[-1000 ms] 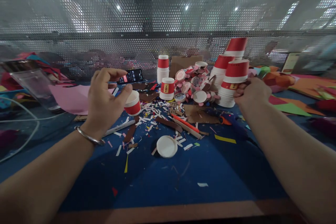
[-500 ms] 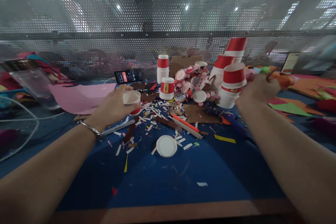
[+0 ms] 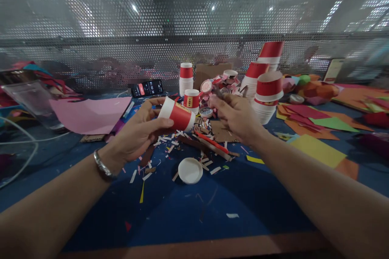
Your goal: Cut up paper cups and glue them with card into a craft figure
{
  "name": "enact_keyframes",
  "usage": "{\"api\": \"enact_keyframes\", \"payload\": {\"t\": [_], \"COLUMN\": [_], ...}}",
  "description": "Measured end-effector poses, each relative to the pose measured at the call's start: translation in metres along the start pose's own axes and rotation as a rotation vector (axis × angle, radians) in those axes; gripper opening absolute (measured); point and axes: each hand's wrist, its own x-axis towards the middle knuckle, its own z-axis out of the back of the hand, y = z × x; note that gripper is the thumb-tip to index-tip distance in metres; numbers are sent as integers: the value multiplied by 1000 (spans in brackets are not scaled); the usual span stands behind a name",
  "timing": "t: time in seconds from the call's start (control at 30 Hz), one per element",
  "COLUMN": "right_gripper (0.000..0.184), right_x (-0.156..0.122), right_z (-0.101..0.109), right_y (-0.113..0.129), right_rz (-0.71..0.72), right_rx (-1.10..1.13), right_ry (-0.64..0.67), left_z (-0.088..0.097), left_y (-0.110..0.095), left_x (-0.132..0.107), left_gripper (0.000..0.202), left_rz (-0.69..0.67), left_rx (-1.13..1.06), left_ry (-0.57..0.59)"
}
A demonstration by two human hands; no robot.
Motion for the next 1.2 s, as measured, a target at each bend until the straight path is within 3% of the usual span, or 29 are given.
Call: {"api": "enact_keyframes", "payload": {"t": [0.13, 0.4, 0.57, 0.73, 0.83, 0.93, 1.0, 1.2], "right_gripper": [34, 39, 38, 34, 35, 33, 32, 32], "right_x": [-12, -15, -16, -18, -19, -20, -20, -19], "right_z": [-14, -18, -17, -19, -21, -22, -21, -22], "right_y": [15, 24, 29, 30, 30, 29, 28, 24], "right_rz": [-279, -313, -238, -61, -2, 9, -17, -135], "right_rx": [355, 549, 579, 397, 345, 348, 359, 404], "right_ry": [238, 284, 325, 349, 356, 291, 239, 185], "left_z": [-4, -2, 0, -6, -11, -11, -9, -7], "left_y": [0, 18, 18, 8, 4, 2, 4, 18], "left_x": [-5, -6, -9, -12, -14, -13, -11, -5], "left_gripper": [63, 62, 59, 59, 56, 55, 53, 59], "left_rz": [-45, -408, -246, -193, -186, -239, -258, -241], "left_rx": [94, 462, 548, 878, 968, 914, 758, 132], "left_ry": [35, 35, 112, 131, 103, 17, -19, 76]}}
